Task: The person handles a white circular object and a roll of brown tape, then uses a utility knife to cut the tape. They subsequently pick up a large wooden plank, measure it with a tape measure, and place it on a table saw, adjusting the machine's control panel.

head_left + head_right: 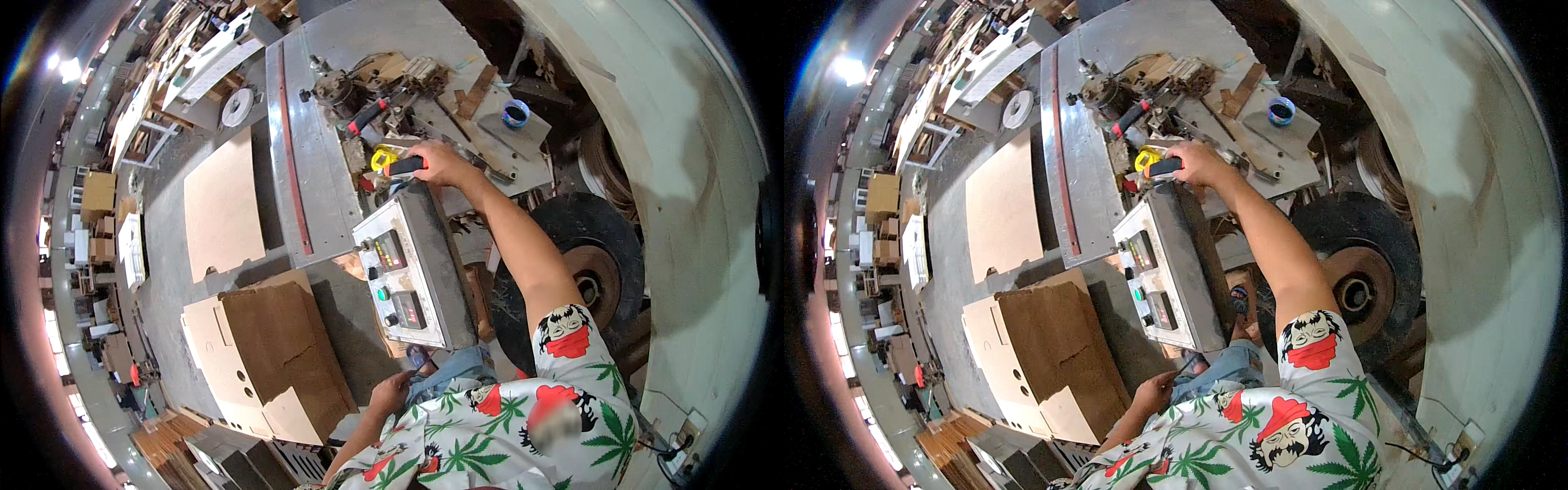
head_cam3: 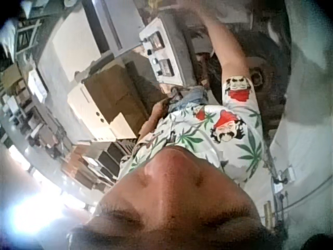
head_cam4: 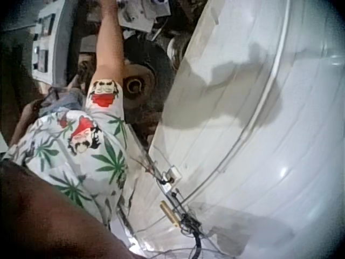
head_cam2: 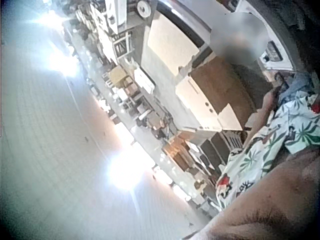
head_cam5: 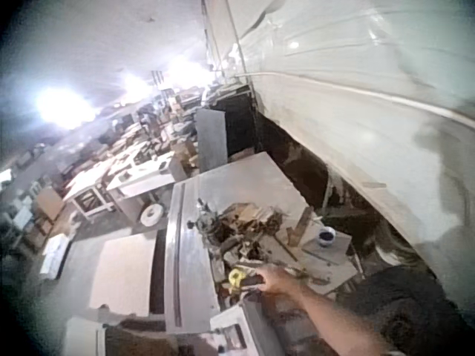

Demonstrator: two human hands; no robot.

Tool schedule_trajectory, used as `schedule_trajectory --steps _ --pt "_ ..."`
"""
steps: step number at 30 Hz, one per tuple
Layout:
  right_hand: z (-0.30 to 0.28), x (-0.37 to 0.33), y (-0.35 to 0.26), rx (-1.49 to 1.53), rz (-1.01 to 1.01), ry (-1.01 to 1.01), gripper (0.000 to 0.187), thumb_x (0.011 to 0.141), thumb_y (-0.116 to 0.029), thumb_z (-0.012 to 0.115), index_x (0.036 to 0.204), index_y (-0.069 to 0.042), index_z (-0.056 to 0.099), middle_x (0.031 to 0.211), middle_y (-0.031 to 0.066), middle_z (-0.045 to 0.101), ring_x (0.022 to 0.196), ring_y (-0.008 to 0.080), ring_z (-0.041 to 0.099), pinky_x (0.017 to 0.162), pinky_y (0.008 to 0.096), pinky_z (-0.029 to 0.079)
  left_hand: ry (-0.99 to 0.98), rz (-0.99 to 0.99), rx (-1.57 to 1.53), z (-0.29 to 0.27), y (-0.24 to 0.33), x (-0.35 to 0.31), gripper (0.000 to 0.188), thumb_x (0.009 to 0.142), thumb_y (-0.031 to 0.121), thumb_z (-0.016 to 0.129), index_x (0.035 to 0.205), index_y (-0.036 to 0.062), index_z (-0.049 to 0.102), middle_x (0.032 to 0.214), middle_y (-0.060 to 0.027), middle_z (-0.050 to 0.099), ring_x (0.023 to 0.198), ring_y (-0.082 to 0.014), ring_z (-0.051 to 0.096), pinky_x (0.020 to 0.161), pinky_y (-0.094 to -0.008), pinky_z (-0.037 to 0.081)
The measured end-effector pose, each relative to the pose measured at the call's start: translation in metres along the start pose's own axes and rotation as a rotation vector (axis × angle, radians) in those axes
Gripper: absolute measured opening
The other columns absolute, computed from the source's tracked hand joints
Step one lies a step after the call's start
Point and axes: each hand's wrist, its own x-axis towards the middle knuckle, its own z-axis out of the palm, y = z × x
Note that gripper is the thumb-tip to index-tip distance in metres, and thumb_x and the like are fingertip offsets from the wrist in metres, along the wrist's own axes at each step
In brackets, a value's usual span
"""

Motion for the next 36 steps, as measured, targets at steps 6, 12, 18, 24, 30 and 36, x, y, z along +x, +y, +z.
schedule_trajectory --steps 6,12,18,24,30,36 --pt "0.016 0.011 -0.018 -0.112 0.049 -0.111 0.063 0.081 -0.054 0.088 0.139 -0.031 0.074 0.144 0.0060 0.058 0.142 0.0400 0.045 0.118 0.0613 0.032 0.035 0.084 0.060 -0.010 0.003 0.003 0.042 0.102 0.021 0.064 0.144 0.0209 0.070 0.120 -0.0149 0.079 0.108 -0.0387 0.076 0.092 -0.0494 0.061" --pt "-0.007 -0.094 -0.023 -0.101 0.217 0.306 0.033 0.098 -0.032 0.073 0.128 -0.020 0.075 0.128 0.0087 0.070 0.128 0.0358 0.060 0.110 0.0617 0.040 0.014 0.192 0.102 -0.022 -0.008 0.023 0.039 0.103 0.020 0.059 0.140 0.0239 0.072 0.117 -0.0199 0.077 0.103 -0.0434 0.075 0.087 -0.0554 0.060" --pt "-0.083 -0.328 0.028 -0.311 0.745 0.323 0.026 0.108 -0.018 0.061 0.126 -0.018 0.078 0.133 0.0080 0.070 0.134 0.0348 0.059 0.114 0.0620 0.043 -0.033 0.331 0.209 -0.037 -0.012 0.035 0.040 0.100 0.018 0.062 0.139 0.0186 0.073 0.123 -0.0171 0.078 0.107 -0.0407 0.075 0.090 -0.0517 0.060" --pt "-0.094 -0.476 0.078 -0.509 1.224 0.507 0.031 0.109 -0.021 0.061 0.137 -0.019 0.073 0.146 0.0102 0.066 0.137 0.0367 0.060 0.117 0.0563 0.046 -0.062 0.323 0.162 -0.039 -0.007 0.028 0.040 0.098 0.015 0.065 0.137 0.0165 0.074 0.116 -0.0161 0.078 0.100 -0.0374 0.077 0.085 -0.0470 0.062" --pt "-0.056 -0.659 0.099 -0.165 2.126 0.487 0.041 0.108 -0.032 0.065 0.141 -0.008 0.071 0.146 0.0114 0.071 0.133 0.0337 0.068 0.112 0.0454 0.053 -0.043 0.328 0.236 -0.035 0.016 0.028 0.046 0.102 0.020 0.064 0.148 0.0192 0.067 0.106 -0.0166 0.080 0.096 -0.0382 0.078 0.083 -0.0495 0.062" --pt "0.048 -0.774 0.076 0.475 1.864 1.318 0.055 0.107 -0.037 0.074 0.151 -0.005 0.064 0.144 0.0166 0.071 0.128 0.0336 0.070 0.106 0.0490 0.056 -0.097 0.348 0.300 -0.009 0.043 0.055 0.058 0.107 0.027 0.061 0.163 0.0208 0.048 0.105 -0.0196 0.080 0.093 -0.0432 0.078 0.081 -0.0552 0.062"
